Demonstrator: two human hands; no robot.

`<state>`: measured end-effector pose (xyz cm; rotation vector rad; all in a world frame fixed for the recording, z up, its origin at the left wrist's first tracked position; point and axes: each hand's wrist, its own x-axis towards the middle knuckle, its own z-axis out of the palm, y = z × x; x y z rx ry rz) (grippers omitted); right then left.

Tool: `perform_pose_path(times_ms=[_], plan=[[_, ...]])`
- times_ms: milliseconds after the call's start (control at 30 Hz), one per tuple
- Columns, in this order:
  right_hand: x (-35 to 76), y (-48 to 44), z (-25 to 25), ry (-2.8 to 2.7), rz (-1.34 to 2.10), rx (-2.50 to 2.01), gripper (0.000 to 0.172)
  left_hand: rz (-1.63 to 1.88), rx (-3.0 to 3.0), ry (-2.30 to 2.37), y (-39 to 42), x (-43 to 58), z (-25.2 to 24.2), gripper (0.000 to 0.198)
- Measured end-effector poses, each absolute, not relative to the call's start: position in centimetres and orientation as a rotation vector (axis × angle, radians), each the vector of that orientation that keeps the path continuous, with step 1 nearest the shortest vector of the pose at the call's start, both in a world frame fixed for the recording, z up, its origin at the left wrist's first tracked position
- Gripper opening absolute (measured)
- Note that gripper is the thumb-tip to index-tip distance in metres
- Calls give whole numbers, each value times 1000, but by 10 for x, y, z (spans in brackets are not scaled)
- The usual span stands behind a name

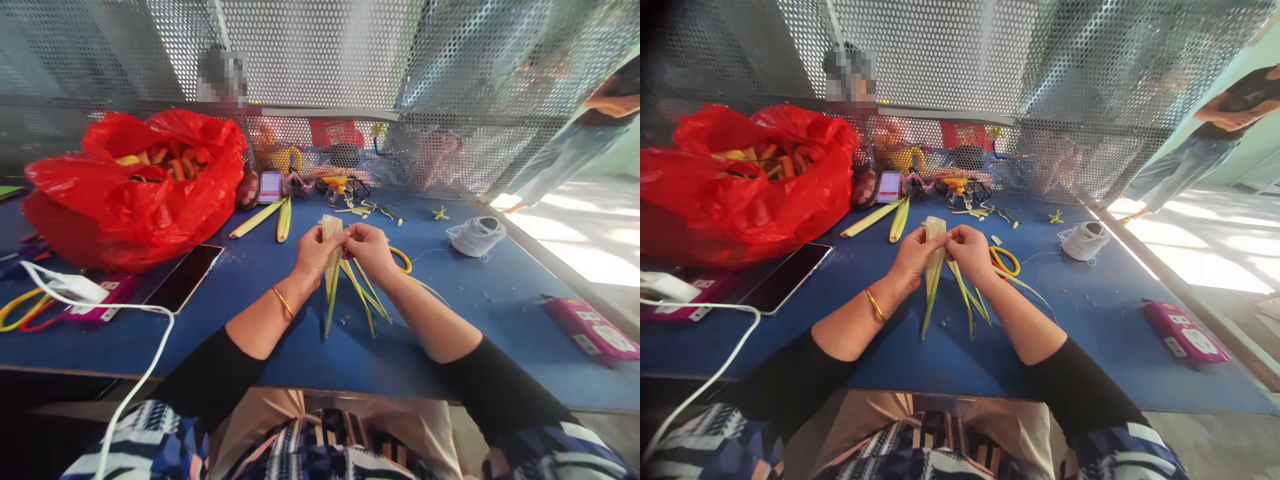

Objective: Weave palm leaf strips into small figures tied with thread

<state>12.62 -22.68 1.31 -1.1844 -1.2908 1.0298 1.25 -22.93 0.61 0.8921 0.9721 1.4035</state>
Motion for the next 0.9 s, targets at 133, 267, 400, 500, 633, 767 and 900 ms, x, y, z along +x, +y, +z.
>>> perform_pose_path(times_ms=[133,267,400,500,633,767,900], plan=[[121,-231,11,-1336,1072,-1159,18,1467,888,1062,-222,9,5,26],[123,-231,14,-1332,1078,-1152,20,1525,935,1107,-221,7,5,23],[127,-227,14,-1380,891,-1109,20,1446,979,1069,-225,9,7,19],[130,-225,12,-1421,811,-1090,17,1399,988,1061,-227,9,9,22],[131,-226,13,-1430,807,-1090,16,1418,1089,1100,-229,7,10,26],[130,-227,15,-1395,819,-1072,17,1438,1161,1112,-230,5,13,28],[131,-227,16,-1418,806,-1085,15,1415,1198,1092,-232,5,13,32]])
